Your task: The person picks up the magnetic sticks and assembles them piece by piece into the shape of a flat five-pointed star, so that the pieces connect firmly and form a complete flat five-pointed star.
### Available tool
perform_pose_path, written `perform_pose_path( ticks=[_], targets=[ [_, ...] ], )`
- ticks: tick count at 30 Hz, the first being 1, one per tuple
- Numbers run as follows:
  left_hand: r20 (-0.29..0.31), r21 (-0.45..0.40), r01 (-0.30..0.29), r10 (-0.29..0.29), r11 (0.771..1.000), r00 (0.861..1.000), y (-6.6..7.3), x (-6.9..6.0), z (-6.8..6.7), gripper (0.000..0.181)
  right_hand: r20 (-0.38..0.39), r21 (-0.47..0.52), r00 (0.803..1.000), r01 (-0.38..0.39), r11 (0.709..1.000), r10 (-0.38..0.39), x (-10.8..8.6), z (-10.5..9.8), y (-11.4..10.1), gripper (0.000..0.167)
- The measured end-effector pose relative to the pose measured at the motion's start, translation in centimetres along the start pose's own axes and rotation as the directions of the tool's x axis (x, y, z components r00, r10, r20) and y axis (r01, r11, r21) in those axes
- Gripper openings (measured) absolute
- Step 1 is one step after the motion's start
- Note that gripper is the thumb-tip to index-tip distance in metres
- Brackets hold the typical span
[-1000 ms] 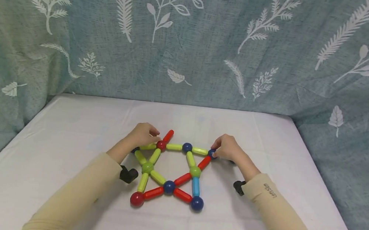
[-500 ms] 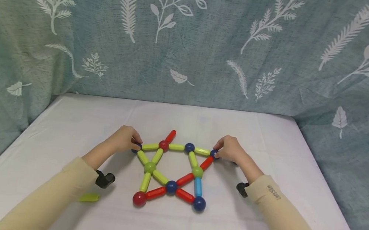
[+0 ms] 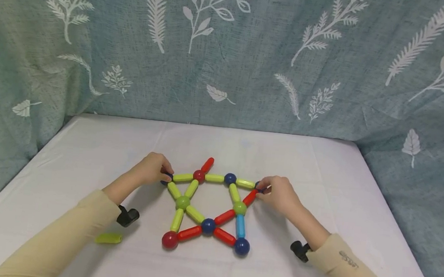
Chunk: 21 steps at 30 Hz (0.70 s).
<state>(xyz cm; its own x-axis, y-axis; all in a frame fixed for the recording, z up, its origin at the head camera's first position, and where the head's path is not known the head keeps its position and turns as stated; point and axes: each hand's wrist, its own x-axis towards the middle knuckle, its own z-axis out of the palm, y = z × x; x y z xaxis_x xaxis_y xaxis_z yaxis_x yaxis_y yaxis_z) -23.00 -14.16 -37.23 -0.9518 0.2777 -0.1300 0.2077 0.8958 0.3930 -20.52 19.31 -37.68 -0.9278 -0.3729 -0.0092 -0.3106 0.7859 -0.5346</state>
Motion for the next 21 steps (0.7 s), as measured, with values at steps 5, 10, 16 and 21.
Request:
perform_pose_path(
  ticks=[5,10,16,21],
  targets=[
    [-0.001,0.007,-0.008,0.008,1.000,1.000,0.0,0.1,0.0,0.012,0.103,0.085,0.993,0.043,0.995,-0.052,-2.8,0.8,-1.2,0.011],
    [0.002,0.006,-0.007,0.007,1.000,1.000,-0.1,0.1,0.1,0.012,0.239,0.195,0.964,0.068,0.979,-0.114,-4.8,2.1,-2.1,0.012],
    [0.007,0.012,-0.015,0.015,1.000,1.000,-0.2,0.2,0.2,0.011,0.229,0.179,0.969,0.052,0.982,-0.093,-5.9,3.4,-2.9,0.017],
    [0.023,0.016,-0.015,0.015,1.000,1.000,-0.3,0.0,0.1,0.011,0.217,0.116,0.975,0.020,0.993,-0.045,-6.0,3.5,-3.6,0.017]
  ],
)
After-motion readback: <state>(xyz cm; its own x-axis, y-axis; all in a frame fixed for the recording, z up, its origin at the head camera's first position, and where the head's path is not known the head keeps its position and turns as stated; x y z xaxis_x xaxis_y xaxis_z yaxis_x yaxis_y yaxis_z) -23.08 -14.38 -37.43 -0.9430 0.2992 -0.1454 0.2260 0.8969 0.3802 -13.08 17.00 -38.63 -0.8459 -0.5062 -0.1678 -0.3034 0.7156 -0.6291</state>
